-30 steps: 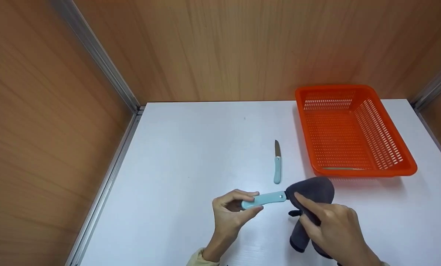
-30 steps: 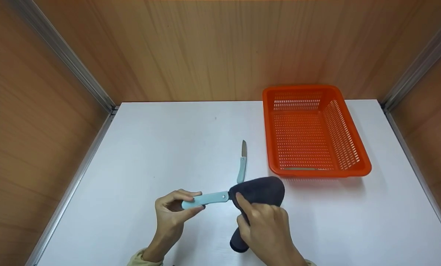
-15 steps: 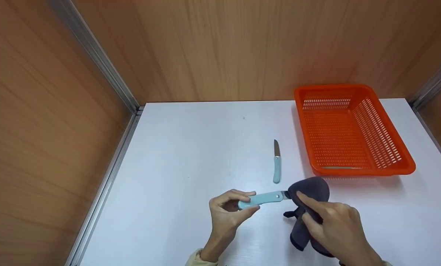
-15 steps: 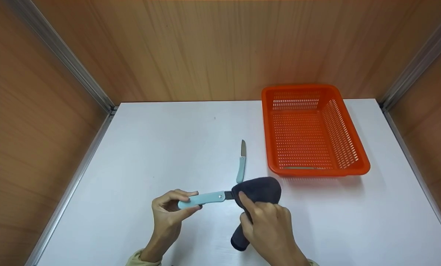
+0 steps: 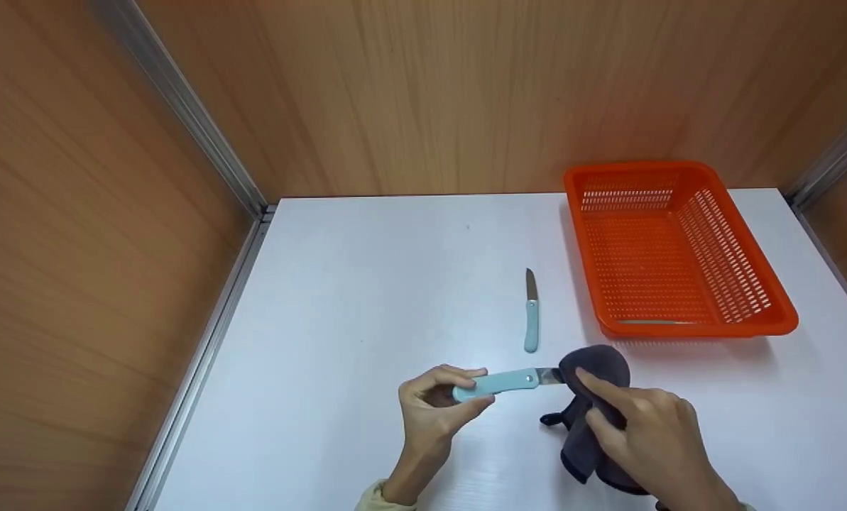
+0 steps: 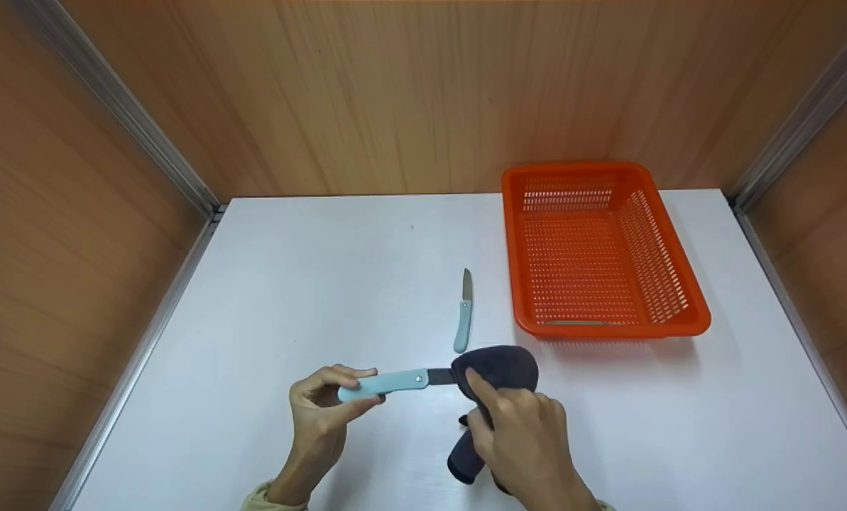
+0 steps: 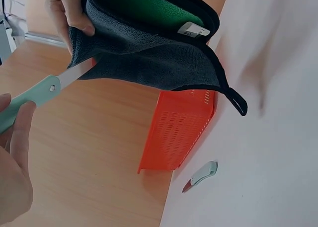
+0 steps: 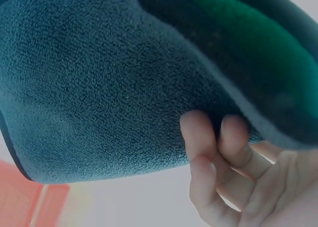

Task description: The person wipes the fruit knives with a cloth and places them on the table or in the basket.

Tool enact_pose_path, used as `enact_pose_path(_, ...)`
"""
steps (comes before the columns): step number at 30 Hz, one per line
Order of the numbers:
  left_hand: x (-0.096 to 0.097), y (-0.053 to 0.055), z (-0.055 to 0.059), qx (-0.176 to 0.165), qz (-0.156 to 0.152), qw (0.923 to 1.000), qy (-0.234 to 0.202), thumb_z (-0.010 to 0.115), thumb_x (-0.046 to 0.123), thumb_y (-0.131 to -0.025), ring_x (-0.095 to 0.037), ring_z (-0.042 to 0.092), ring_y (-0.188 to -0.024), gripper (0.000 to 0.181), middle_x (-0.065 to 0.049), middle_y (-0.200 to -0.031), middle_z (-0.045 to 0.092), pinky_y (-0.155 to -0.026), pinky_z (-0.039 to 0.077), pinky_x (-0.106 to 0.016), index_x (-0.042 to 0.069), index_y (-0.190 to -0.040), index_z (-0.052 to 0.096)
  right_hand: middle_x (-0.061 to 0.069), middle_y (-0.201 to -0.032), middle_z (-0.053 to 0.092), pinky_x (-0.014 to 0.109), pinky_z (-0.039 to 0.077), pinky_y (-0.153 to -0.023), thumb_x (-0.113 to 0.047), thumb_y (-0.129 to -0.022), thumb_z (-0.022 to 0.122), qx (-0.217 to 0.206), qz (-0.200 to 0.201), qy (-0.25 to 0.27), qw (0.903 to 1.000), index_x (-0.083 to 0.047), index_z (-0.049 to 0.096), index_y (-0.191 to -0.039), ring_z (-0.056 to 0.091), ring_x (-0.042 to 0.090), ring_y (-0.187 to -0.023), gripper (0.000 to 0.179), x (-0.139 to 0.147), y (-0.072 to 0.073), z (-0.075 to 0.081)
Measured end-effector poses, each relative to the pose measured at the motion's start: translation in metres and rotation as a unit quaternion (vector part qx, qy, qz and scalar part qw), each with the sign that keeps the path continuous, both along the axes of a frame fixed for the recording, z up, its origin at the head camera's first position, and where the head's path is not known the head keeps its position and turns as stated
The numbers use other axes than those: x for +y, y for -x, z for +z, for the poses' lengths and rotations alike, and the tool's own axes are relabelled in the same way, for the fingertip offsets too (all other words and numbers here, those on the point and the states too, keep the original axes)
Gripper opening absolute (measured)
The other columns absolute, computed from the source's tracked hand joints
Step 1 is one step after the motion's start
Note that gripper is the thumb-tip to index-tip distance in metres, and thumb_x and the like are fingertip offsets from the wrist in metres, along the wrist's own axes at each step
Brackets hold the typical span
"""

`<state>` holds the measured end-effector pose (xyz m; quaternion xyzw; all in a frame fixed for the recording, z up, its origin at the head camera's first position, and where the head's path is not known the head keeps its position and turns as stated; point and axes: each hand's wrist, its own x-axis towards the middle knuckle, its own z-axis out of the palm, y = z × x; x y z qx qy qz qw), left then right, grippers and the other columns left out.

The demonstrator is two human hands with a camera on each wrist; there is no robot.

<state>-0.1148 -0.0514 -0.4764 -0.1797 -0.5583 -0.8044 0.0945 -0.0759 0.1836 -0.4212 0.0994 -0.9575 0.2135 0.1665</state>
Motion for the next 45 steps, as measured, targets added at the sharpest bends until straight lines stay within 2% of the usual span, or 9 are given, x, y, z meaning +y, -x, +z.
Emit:
enact_pose_path(6,-0.001,-0.001,0.002,-0.002,0.005,0.9999,0.008,0.078,-0.009,-0.067,-0.029,0.069,-0.08,0.021,-0.014,-0.088,0.07,-0.073,0.059,-0.04,-0.011,-0.079,0.061,-0.017,-0.046,0.027,0.018,0.021,-0.038,-0.005,-0.067,0.076,-0.003,-0.008,-0.001,1.0,-0.02,0.074,-0.106,0.022,0.001,-0.043,0.042,0.004,0.0,-0.002)
enact_pose_path(11,-0.002,-0.001,0.001,-0.012,0.005,0.9999,0.009,0.078,-0.009,-0.067,-0.031,0.069,-0.08,0.021,-0.015,-0.088,0.07,-0.075,0.058,-0.042,-0.011,-0.08,0.062,-0.018,-0.045,0.029,0.017,0.019,-0.038,-0.003,-0.063,0.076,0.038,-0.002,-0.003,0.9993,-0.02,0.075,-0.103,0.02,0.0,-0.044,0.044,0.008,0.0,-0.006)
enact_pose_path(16,-0.003,-0.001,0.0,-0.016,0.009,0.9998,0.009,0.078,-0.009,-0.067,-0.033,0.069,-0.081,0.021,-0.016,-0.088,0.07,-0.076,0.058,-0.043,-0.011,-0.082,0.064,-0.018,-0.045,0.028,0.018,0.019,-0.039,-0.002,-0.063,0.075,0.044,-0.007,0.007,0.999,-0.019,0.075,-0.103,0.02,0.0,-0.045,0.044,0.013,-0.001,-0.008)
enact_pose_path(23,-0.004,-0.002,-0.001,0.002,0.018,0.9998,0.011,0.077,-0.012,-0.066,-0.034,0.069,-0.081,0.021,-0.019,-0.087,0.069,-0.073,0.059,-0.041,-0.011,-0.083,0.065,-0.019,-0.045,0.025,0.017,0.018,-0.039,0.001,-0.063,0.07,0.048,-0.013,0.028,0.9984,-0.015,0.075,-0.103,0.021,0.0,-0.042,0.043,0.015,-0.002,-0.004)
enact_pose_path(33,-0.006,0.001,-0.002,-0.007,0.031,0.9992,0.023,0.079,-0.007,-0.067,-0.033,0.069,-0.081,0.021,-0.022,-0.086,0.068,-0.074,0.059,-0.039,-0.011,-0.082,0.065,-0.02,-0.045,0.03,0.017,0.02,-0.037,0.001,-0.064,0.072,0.054,-0.014,0.045,0.9974,-0.014,0.075,-0.102,0.023,-0.001,-0.041,0.041,0.018,-0.005,0.0)
enact_pose_path(45,-0.003,0.003,-0.007,-0.039,0.026,0.9973,0.056,0.081,-0.005,-0.067,-0.032,0.069,-0.082,0.02,-0.019,-0.089,0.069,-0.074,0.059,-0.042,-0.005,-0.083,0.068,-0.02,-0.046,0.028,0.012,0.016,-0.036,0.002,-0.06,0.072,0.105,0.017,0.045,0.9933,-0.011,0.075,-0.103,0.02,-0.004,-0.042,0.044,0.016,-0.006,0.009)
